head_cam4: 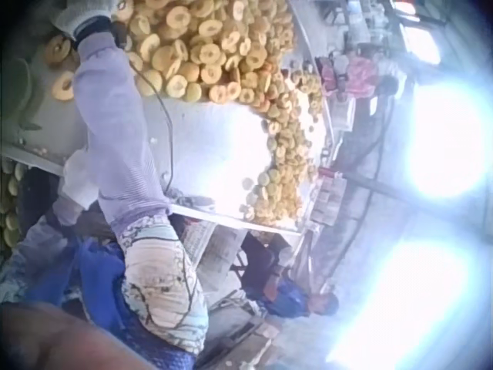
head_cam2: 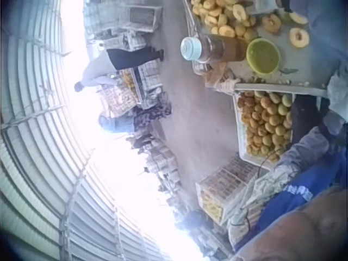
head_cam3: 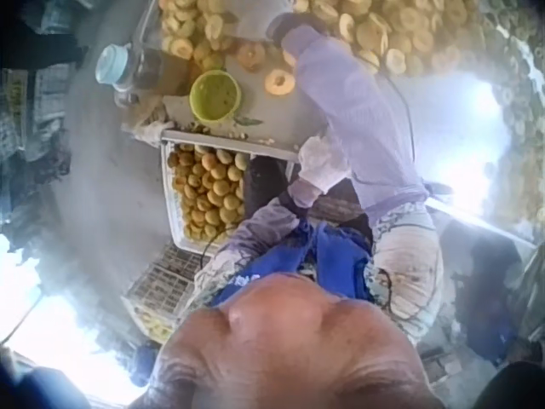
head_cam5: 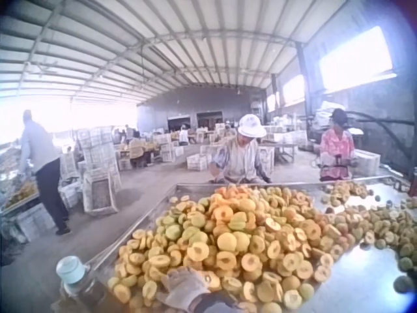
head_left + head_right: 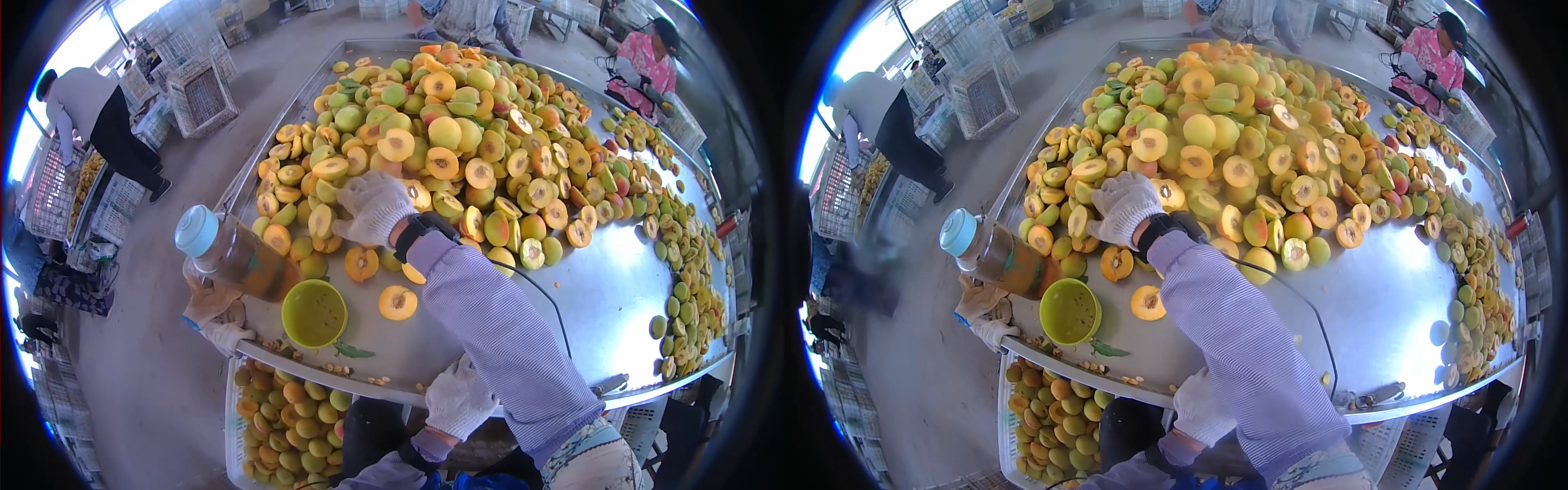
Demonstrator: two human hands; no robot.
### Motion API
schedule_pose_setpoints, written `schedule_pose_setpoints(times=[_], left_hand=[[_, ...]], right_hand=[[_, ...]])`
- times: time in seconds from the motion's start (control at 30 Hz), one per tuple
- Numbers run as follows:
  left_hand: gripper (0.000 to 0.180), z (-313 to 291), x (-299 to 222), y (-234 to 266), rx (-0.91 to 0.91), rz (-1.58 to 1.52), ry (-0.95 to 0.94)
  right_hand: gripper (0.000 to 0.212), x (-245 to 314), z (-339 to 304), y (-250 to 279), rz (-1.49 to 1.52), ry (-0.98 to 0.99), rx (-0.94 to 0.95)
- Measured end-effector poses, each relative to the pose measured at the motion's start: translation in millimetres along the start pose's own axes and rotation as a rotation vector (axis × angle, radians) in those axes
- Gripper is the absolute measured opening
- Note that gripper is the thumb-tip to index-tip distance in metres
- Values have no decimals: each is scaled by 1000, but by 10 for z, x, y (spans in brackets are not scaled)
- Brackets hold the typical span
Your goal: The recorder peels and prepares apricots or similar fruit using a small tool, then sorts them into crates and moves the crates.
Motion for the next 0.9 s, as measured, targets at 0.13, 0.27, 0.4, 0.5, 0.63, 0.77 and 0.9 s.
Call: schedule_pose_setpoints(times=[0.13,0.27,0.4,0.5,0.63,0.77,0.9], left_hand=[[31,33,-68,-61,-100,113,-166],[29,60,-120,-35,-218,4,-207],[26,63,-88,-36,-321,-6,-264],[25,49,-87,-59,-243,31,-188],[25,61,-159,-47,-216,44,-215],[21,35,-187,-16,-322,52,-303],[20,12,-94,-32,-289,50,-253]], right_hand=[[44,-6,-563,-33,-64,166,-212],[52,-80,-1175,262,-125,145,-51],[50,-405,-1728,234,137,-68,326],[48,-441,-1746,462,175,-163,374],[45,-590,-1225,679,231,-111,-164],[45,-622,-793,277,-156,57,-327],[48,-588,-759,180,-222,-32,-131]])
Point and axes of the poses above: each hand's wrist, its own z-axis towards the middle knuckle, its own y-axis out of the back of the hand, x = y × z, the point moved 8 cm from there along z, towards the middle knuckle, and after that the axes turned 14 degrees about -x, right-handed, at the moved point
